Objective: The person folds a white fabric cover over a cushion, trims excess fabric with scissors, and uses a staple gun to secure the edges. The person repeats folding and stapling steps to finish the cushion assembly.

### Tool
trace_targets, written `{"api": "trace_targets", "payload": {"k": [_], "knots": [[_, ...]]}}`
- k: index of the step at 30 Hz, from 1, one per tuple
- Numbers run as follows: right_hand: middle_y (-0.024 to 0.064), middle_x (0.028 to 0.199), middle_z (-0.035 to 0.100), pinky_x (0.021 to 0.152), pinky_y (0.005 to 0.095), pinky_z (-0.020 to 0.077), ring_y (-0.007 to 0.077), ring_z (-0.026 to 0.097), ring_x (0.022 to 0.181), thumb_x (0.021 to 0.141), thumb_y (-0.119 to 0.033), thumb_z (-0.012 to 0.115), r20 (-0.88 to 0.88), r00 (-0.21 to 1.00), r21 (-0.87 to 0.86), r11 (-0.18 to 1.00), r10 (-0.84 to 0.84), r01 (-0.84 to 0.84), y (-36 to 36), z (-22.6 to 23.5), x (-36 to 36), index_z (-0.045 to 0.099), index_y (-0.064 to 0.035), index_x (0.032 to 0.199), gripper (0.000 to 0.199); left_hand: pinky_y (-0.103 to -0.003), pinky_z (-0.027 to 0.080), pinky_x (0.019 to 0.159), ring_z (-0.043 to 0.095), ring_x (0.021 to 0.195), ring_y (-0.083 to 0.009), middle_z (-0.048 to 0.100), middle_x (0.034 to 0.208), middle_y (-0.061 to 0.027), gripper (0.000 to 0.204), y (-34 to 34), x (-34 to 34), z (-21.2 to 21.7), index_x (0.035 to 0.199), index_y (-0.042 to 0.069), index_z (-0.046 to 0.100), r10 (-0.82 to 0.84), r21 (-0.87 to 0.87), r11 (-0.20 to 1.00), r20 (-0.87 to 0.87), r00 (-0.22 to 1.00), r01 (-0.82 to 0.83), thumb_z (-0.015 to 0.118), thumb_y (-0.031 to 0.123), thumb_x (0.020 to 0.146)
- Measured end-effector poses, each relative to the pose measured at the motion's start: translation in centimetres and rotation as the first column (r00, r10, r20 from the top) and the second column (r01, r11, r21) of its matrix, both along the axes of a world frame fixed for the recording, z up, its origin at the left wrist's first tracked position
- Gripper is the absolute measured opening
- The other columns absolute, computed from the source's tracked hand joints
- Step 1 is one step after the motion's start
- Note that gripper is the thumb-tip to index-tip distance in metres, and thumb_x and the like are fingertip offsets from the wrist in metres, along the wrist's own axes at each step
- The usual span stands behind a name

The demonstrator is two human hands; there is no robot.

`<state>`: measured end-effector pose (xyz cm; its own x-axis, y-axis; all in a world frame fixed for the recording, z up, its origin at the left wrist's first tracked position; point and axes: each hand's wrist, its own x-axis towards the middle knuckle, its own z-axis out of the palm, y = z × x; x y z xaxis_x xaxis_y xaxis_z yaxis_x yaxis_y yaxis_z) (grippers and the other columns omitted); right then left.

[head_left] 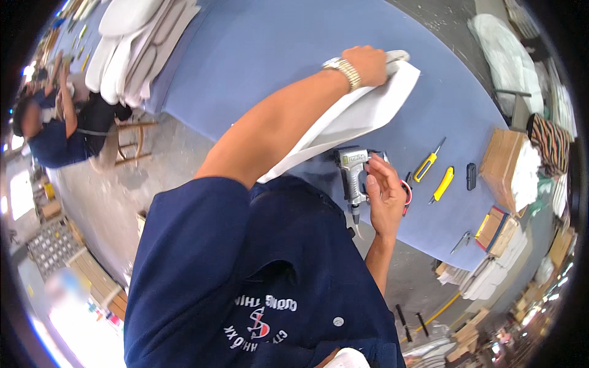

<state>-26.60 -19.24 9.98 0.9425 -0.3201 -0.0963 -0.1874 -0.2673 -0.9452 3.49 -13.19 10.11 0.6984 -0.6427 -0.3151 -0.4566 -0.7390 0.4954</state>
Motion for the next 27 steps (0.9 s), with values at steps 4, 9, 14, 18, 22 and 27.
{"api": "trace_targets", "payload": {"k": [4,9,14,18,22,27], "knots": [[0.016,0.124,0.068,0.077,0.0305,0.0573,0.0178,0.07,0.089,0.094,-0.008,0.073,0.078,0.976,-0.011,0.979,0.202,-0.202,6.0,3.7,4.2,0.069,-0.0035,0.123,0.03,-0.048,0.058,0.093,0.074,0.107,-0.0353,0.076,0.116,-0.0179,0.059,1.6,-0.8,-0.9,0.128,0.009,0.07,0.038,-0.037,0.999,-0.027,0.999,-0.039,0.07,0.05,0.085],[0.0114,0.091,0.069,0.062,0.031,0.0518,0.0202,0.064,0.066,0.094,-0.019,0.075,-0.092,0.904,-0.223,0.876,0.418,-0.428,10.9,2.7,4.4,0.07,-0.0035,0.111,0.023,-0.046,0.053,0.102,0.068,0.119,-0.0369,0.07,0.129,-0.0209,0.07,7.5,-2.7,-1.4,0.133,0.005,0.067,0.101,-0.231,0.964,-0.152,0.983,-0.134,0.065,0.061,0.092],[0.0104,0.075,0.066,0.066,0.0352,0.0525,0.0188,0.064,0.067,0.099,-0.024,0.072,-0.169,0.92,-0.189,0.905,0.352,-0.381,12.2,-0.3,4.0,0.067,0.0,0.092,0.026,-0.039,0.039,0.119,0.054,0.14,-0.0312,0.059,0.148,-0.0217,0.07,21.3,-9.2,-3.7,0.147,0.0,0.057,0.05,-0.578,0.742,-0.457,0.888,-0.339,0.045,0.058,0.109],[0.0092,0.081,0.069,0.068,0.0331,0.052,0.015,0.063,0.072,0.106,-0.037,0.06,-0.224,0.923,-0.068,0.94,0.313,-0.335,10.8,-1.3,2.8,0.067,0.0009,0.092,0.041,-0.044,0.033,0.123,0.042,0.15,-0.0348,0.048,0.158,-0.0201,0.086,29.7,-21.4,-7.0,0.156,0.003,0.045,0.124,-0.588,0.634,-0.564,0.816,-0.503,0.064,0.062,0.097],[0.0126,0.089,0.069,0.075,0.0346,0.0542,0.0204,0.066,0.083,0.11,-0.055,0.043,-0.334,0.906,0.251,0.951,0.259,-0.179,8.6,-2.9,0.7,0.066,0.0022,0.097,0.063,-0.05,0.026,0.127,0.026,0.158,-0.0361,0.029,0.169,-0.0202,0.103,25.5,-29.2,-7.3,0.164,0.008,0.029,0.343,-0.512,0.765,-0.19,0.92,-0.391,0.084,0.041,0.084],[0.0115,0.089,0.067,0.072,0.0356,0.057,0.0196,0.067,0.08,0.109,-0.047,0.052,-0.464,0.864,0.248,0.965,0.196,-0.086,8.2,-2.9,0.8,0.063,-0.0009,0.102,0.048,-0.05,0.028,0.127,0.031,0.156,-0.0327,0.035,0.167,-0.017,0.106,21.7,-29.4,-10.6,0.161,0.004,0.03,0.466,-0.577,0.736,0.052,0.883,-0.354,0.087,0.021,0.074]]}}
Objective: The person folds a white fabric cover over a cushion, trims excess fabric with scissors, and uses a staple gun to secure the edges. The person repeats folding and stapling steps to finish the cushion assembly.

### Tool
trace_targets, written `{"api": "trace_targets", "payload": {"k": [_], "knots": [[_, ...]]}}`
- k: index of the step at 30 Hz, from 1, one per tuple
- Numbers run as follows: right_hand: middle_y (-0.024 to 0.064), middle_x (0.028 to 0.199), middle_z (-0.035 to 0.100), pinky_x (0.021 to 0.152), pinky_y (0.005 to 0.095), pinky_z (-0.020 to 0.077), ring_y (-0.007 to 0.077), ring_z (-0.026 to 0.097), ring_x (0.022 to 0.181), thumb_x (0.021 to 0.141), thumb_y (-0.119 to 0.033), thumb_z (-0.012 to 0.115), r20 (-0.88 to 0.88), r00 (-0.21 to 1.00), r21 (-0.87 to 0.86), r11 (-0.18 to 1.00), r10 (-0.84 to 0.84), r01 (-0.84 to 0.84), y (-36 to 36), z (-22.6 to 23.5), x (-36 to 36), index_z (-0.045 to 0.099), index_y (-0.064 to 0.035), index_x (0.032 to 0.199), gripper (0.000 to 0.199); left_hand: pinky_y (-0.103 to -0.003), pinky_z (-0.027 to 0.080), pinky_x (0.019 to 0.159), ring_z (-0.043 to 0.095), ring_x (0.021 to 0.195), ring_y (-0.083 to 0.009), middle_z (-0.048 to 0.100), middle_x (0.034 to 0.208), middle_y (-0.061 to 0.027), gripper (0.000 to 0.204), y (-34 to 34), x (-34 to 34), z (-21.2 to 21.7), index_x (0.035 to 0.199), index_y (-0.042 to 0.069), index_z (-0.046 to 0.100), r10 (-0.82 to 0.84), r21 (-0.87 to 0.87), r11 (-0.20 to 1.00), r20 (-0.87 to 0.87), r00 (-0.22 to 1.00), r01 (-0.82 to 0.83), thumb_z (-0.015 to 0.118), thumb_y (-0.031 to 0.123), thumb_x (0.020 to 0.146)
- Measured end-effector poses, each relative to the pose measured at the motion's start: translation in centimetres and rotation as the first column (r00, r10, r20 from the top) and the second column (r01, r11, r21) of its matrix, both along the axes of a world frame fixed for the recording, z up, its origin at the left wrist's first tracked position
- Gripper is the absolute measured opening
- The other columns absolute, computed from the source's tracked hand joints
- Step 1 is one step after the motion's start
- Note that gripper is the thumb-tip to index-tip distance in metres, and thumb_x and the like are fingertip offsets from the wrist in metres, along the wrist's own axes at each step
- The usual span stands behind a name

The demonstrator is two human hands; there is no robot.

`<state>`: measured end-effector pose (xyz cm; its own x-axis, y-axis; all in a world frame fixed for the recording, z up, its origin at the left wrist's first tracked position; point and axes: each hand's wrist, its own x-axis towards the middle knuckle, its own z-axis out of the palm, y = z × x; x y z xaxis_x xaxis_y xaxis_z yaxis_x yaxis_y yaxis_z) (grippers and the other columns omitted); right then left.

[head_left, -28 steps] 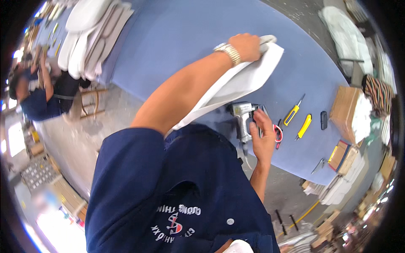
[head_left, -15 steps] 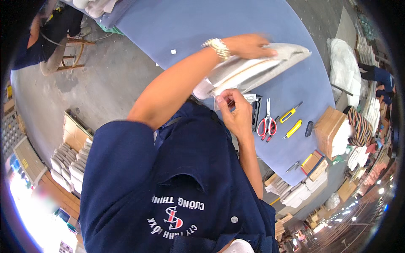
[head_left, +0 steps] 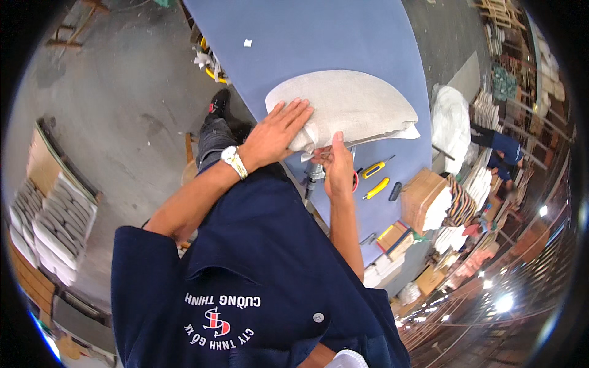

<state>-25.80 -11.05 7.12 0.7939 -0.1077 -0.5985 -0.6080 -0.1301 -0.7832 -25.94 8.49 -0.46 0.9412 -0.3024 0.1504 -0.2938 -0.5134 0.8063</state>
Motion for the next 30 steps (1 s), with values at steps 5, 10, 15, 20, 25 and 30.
{"api": "trace_targets", "payload": {"k": [5,10,15,20,25,30], "knots": [[0.0065,0.083,0.064,0.068,0.0308,0.0553,0.0151,0.063,0.072,0.105,-0.033,0.065,0.191,0.961,0.144,0.975,-0.197,0.171,1.3,-1.0,-1.8,0.058,-0.0058,0.102,0.028,-0.05,0.028,0.128,0.033,0.154,-0.034,0.037,0.165,-0.0181,0.108,-1.4,-1.1,-0.7,0.16,0.001,0.032,0.099,-0.057,0.994,0.04,0.994,-0.097,0.089,0.014,0.069],[0.0058,0.081,0.065,0.073,0.034,0.0539,0.0147,0.061,0.072,0.099,-0.043,0.074,0.082,0.995,0.106,0.994,-0.048,0.039,0.0,-1.8,-1.5,0.063,-0.0065,0.086,0.04,-0.051,0.028,0.127,0.033,0.154,-0.0343,0.039,0.163,-0.0182,0.105,-2.3,-2.6,-1.4,0.158,0.001,0.033,0.105,0.008,0.994,0.079,0.991,-0.106,0.089,0.016,0.071],[0.0051,0.077,0.064,0.073,0.0317,0.0534,0.0139,0.061,0.074,0.101,-0.039,0.072,0.033,0.999,0.04,0.998,-0.043,0.042,-0.9,-2.5,-1.9,0.063,-0.0041,0.084,0.04,-0.051,0.029,0.127,0.034,0.154,-0.0347,0.04,0.163,-0.0182,0.102,-3.6,-3.3,-1.7,0.157,0.001,0.037,0.144,0.043,0.988,0.081,0.986,-0.147,0.091,0.021,0.072],[0.0008,0.075,0.059,0.072,0.0292,0.0509,0.0108,0.057,0.072,0.104,-0.029,0.069,0.278,0.959,0.111,0.99,0.053,-0.087,-2.0,-1.7,-1.5,0.062,-0.0067,0.077,0.036,-0.047,0.038,0.122,0.042,0.149,-0.0355,0.046,0.159,-0.0191,0.101,-3.6,-2.8,-0.6,0.156,0.002,0.038,0.202,0.0,0.979,0.041,0.978,-0.202,0.09,0.029,0.073],[-0.0013,0.073,0.056,0.069,0.0277,0.0456,0.0088,0.049,0.068,0.104,-0.026,0.069,0.305,0.948,0.09,0.988,0.092,-0.125,-0.7,0.2,0.0,0.061,-0.0071,0.073,0.037,-0.045,0.048,0.112,0.049,0.143,-0.0365,0.048,0.157,-0.0208,0.094,-3.6,-2.8,1.4,0.155,0.005,0.043,0.286,-0.045,0.955,-0.106,0.952,-0.292,0.088,0.03,0.077],[0.0012,0.066,0.056,0.06,0.0281,0.0405,0.0075,0.048,0.063,0.105,-0.032,0.067,0.361,0.917,-0.013,0.984,0.169,-0.177,-0.5,-0.4,1.6,0.058,-0.0037,0.066,0.049,-0.043,0.051,0.108,0.055,0.137,-0.0346,0.049,0.158,-0.0163,0.085,-2.7,-1.8,2.4,0.154,0.007,0.046,0.309,-0.07,0.944,-0.159,0.938,-0.323,0.086,0.025,0.08]]}}
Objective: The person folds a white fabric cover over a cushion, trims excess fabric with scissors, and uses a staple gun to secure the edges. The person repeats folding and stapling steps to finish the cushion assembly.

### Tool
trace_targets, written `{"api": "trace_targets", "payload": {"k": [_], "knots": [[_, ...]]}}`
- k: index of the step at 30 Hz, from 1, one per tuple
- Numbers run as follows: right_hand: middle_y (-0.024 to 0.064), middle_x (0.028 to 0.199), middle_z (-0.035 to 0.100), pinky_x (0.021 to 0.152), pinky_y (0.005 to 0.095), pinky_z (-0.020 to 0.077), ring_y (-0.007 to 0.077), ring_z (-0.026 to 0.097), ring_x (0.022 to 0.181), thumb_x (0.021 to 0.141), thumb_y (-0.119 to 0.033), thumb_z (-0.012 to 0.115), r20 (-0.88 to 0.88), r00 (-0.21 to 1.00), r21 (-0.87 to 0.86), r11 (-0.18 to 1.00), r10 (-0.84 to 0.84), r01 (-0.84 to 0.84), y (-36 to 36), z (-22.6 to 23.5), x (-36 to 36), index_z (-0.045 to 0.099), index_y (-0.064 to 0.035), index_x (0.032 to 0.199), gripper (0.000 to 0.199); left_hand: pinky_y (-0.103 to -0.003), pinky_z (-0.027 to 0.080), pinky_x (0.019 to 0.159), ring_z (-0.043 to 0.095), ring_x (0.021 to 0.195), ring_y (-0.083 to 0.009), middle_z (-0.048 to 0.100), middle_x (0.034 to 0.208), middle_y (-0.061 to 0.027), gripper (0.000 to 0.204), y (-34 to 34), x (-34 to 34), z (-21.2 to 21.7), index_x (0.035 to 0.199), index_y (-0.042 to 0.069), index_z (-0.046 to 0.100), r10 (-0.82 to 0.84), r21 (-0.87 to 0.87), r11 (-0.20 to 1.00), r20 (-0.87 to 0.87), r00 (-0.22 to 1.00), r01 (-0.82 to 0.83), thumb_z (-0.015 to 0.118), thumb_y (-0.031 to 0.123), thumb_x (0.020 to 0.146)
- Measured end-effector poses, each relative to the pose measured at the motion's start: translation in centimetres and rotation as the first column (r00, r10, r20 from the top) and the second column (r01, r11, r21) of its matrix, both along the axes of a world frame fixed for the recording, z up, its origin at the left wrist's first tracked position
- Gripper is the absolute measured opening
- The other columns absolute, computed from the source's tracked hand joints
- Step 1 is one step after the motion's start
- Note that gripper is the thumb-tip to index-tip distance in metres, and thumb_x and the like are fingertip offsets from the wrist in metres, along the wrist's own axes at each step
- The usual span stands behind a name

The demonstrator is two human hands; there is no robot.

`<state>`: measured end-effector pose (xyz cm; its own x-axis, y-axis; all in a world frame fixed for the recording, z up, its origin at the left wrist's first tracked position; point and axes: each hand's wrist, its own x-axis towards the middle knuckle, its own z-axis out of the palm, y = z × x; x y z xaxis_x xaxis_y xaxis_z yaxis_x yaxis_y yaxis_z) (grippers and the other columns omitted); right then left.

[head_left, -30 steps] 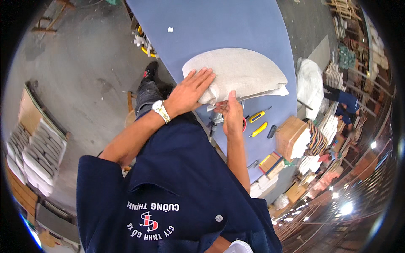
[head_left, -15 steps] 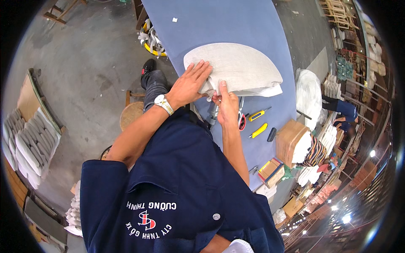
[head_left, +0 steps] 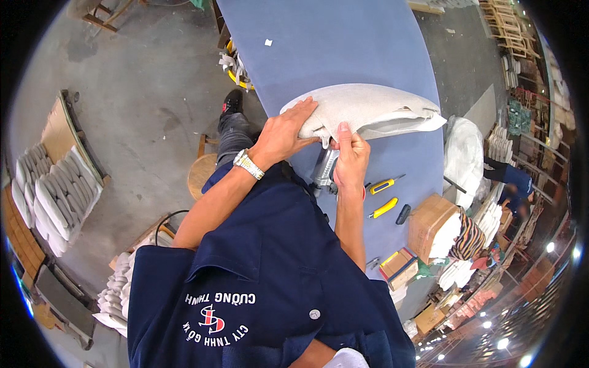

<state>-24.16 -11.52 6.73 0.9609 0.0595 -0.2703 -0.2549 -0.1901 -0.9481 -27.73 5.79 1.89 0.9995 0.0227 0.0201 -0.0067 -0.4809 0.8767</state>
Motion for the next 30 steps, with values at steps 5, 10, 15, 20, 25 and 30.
{"api": "trace_targets", "payload": {"k": [5,10,15,20,25,30], "knots": [[0.0016,0.063,0.055,0.055,0.031,0.0363,0.0071,0.046,0.061,0.107,-0.035,0.063,0.052,0.997,-0.18,0.982,0.062,-0.052,0.7,0.6,0.4,0.057,-0.0015,0.063,0.055,-0.043,0.055,0.102,0.056,0.136,-0.0329,0.05,0.158,-0.0142,0.078,0.5,0.6,0.5,0.152,0.017,0.052,0.012,-0.026,1.0,-0.056,0.998,-0.013,0.084,0.024,0.081],[-0.0025,0.069,0.055,0.059,0.0249,0.0362,0.005,0.045,0.066,0.107,-0.034,0.064,0.084,0.995,-0.06,0.997,0.049,-0.044,1.4,-0.5,0.6,0.061,-0.004,0.074,0.045,-0.04,0.055,0.103,0.06,0.133,-0.0313,0.051,0.158,-0.0107,0.082,1.3,1.4,1.5,0.153,0.023,0.053,0.003,-0.138,0.99,-0.15,0.989,-0.024,0.083,0.008,0.077],[0.0026,0.075,0.061,0.058,0.0292,0.0393,0.0076,0.05,0.066,0.108,-0.035,0.061,0.112,0.992,0.103,0.993,0.05,-0.061,2.4,-3.3,1.2,0.063,0.0003,0.081,0.044,-0.038,0.053,0.104,0.064,0.13,-0.0307,0.056,0.153,-0.0113,0.082,1.8,1.5,0.7,0.156,0.022,0.049,0.041,-0.13,0.99,-0.157,0.987,-0.062,0.08,0.008,0.081],[0.0078,0.086,0.065,0.063,0.0318,0.0429,0.0115,0.054,0.072,0.107,-0.032,0.063,0.182,0.978,0.102,0.987,0.106,-0.126,2.1,-5.3,1.5,0.065,0.0034,0.082,0.043,-0.038,0.043,0.114,0.053,0.141,-0.0304,0.052,0.155,-0.0192,0.084,2.9,1.6,1.5,0.162,0.013,0.038,-0.055,-0.326,0.945,-0.257,0.965,-0.033,0.079,0.021,0.089],[0.0122,0.095,0.071,0.073,0.0329,0.0492,0.0157,0.064,0.085,0.107,-0.028,0.063,0.154,0.984,0.164,0.98,0.089,-0.114,2.2,-5.6,0.8,0.073,0.0047,0.092,0.037,-0.042,0.027,0.125,0.032,0.155,-0.0347,0.036,0.165,-0.024,0.082,2.2,1.5,1.2,0.161,0.006,0.036,-0.046,-0.423,0.899,-0.342,0.939,-0.11,0.076,0.035,0.095],[0.0176,0.104,0.075,0.088,0.0386,0.0535,0.0261,0.071,0.099,0.102,-0.021,0.065,0.179,0.98,0.172,0.978,0.086,-0.117,2.5,-5.5,0.5,0.076,0.0031,0.104,0.027,-0.04,0.036,0.12,0.046,0.147,-0.0315,0.046,0.159,-0.0233,0.07,1.9,1.8,0.5,0.157,0.004,0.044,-0.007,-0.296,0.953,-0.249,0.968,-0.069,0.073,0.027,0.097]]}}
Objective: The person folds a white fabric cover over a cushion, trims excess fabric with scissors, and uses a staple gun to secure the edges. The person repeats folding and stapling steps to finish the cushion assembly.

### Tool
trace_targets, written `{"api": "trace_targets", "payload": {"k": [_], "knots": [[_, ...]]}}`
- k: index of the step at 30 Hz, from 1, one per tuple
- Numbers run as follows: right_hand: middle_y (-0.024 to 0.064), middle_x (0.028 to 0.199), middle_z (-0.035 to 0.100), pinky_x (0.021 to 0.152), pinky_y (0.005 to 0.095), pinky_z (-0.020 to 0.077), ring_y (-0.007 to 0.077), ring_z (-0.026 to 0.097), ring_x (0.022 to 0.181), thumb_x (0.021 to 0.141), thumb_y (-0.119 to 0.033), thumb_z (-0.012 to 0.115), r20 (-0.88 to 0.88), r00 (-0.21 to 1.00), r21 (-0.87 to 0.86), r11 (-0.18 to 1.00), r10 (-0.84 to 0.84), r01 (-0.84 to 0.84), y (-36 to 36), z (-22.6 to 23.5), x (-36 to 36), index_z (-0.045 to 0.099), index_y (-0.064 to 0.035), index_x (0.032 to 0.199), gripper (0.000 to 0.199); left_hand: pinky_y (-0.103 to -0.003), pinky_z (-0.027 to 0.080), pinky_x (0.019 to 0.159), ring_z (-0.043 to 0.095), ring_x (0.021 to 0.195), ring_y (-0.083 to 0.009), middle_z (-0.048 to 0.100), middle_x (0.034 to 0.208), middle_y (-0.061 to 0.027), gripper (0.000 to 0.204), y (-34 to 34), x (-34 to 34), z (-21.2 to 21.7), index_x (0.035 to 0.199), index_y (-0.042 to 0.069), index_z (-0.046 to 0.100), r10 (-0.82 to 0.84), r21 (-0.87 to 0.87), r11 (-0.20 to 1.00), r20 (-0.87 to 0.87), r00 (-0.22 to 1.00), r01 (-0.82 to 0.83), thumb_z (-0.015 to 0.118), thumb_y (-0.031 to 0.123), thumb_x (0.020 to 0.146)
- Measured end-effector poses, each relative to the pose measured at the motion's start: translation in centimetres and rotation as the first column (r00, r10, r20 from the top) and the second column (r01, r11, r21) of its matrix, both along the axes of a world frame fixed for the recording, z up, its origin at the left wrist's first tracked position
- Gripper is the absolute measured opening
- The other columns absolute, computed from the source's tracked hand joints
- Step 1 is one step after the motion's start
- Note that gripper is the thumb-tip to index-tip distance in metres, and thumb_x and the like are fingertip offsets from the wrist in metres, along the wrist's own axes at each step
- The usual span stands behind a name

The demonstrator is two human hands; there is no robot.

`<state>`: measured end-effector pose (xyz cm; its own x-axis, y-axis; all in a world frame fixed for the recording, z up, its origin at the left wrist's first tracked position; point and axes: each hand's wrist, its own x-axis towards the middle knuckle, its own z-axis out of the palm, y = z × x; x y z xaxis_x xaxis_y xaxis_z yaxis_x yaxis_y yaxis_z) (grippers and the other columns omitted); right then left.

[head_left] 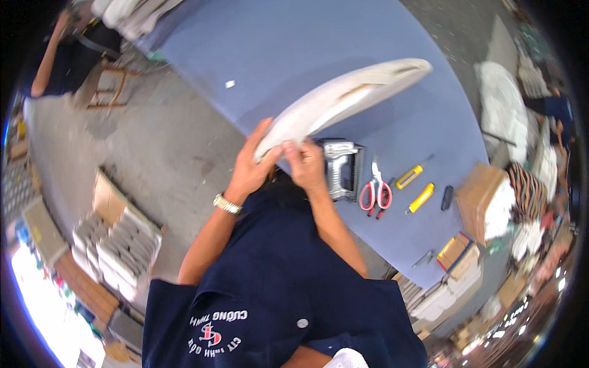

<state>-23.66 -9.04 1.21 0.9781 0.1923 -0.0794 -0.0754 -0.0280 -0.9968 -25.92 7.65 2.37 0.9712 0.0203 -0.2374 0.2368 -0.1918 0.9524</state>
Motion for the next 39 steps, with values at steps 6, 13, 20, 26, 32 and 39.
{"api": "trace_targets", "payload": {"k": [6,13,20,26,32,39], "knots": [[0.0211,0.111,0.074,0.092,0.0416,0.054,0.0327,0.072,0.104,0.099,-0.023,0.067,0.103,0.994,-0.059,0.998,0.03,-0.024,-0.1,-1.4,-0.7,0.077,-0.0004,0.104,0.025,-0.038,0.045,0.112,0.055,0.138,-0.027,0.054,0.153,-0.022,0.059,-1.3,0.1,2.0,0.154,-0.004,0.044,0.006,0.046,0.999,0.152,0.988,-0.013,0.064,0.012,0.101],[0.0084,0.093,0.07,0.081,0.036,0.0531,0.02,0.068,0.087,0.1,-0.016,0.068,0.015,1.0,0.103,0.995,-0.004,0.002,-5.5,2.6,-1.8,0.071,0.0013,0.097,0.018,-0.041,0.046,0.111,0.059,0.134,-0.0333,0.06,0.145,-0.0272,0.058,-1.1,0.8,1.0,0.149,-0.007,0.05,0.016,0.208,0.976,0.186,0.982,-0.055,0.064,0.017,0.098],[0.0252,0.125,0.061,0.093,0.0565,0.0511,0.048,0.059,0.113,0.082,-0.016,0.081,-0.069,0.966,-0.815,0.572,-0.248,0.089,-9.4,-5.5,-8.9,0.04,-0.0097,0.147,0.077,-0.042,0.046,0.11,0.06,0.134,-0.0389,0.062,0.142,-0.0275,0.058,-1.9,-0.4,0.5,0.146,-0.003,0.055,0.028,0.157,0.986,0.128,0.991,-0.048,0.071,0.016,0.094],[0.0232,0.111,0.067,0.088,0.0498,0.0534,0.0415,0.066,0.101,0.079,-0.017,0.082,0.031,0.946,-0.809,0.548,-0.324,0.214,-9.7,-8.0,-7.4,0.045,-0.0073,0.144,0.075,-0.047,0.044,0.114,0.053,0.138,-0.0446,0.059,0.146,-0.025,0.064,-2.7,-1.6,0.0,0.148,0.001,0.054,-0.054,0.305,0.952,0.195,0.979,-0.008,0.075,0.019,0.09],[0.0133,0.096,0.072,0.07,0.0372,0.0556,0.0243,0.068,0.075,0.082,-0.012,0.082,-0.177,0.839,-0.47,0.793,-0.515,0.388,-14.0,2.1,-7.8,0.061,0.0037,0.127,0.051,-0.048,0.046,0.113,0.051,0.139,-0.0459,0.057,0.15,-0.0212,0.07,-3.4,-2.1,-0.7,0.148,0.002,0.054,-0.092,0.413,0.91,0.262,0.961,-0.025,0.079,0.023,0.086],[0.005,0.099,0.069,0.073,0.0332,0.0537,0.0169,0.064,0.08,0.083,-0.013,0.088,-0.043,0.909,-0.248,0.886,-0.414,0.392,-13.9,12.0,-9.6,0.063,0.002,0.122,0.049,-0.048,0.047,0.112,0.047,0.143,-0.0458,0.053,0.154,-0.0194,0.071,-5.3,-3.2,-1.4,0.149,0.004,0.053,-0.158,0.506,0.862,0.331,0.93,-0.034,0.079,0.027,0.087]]}}
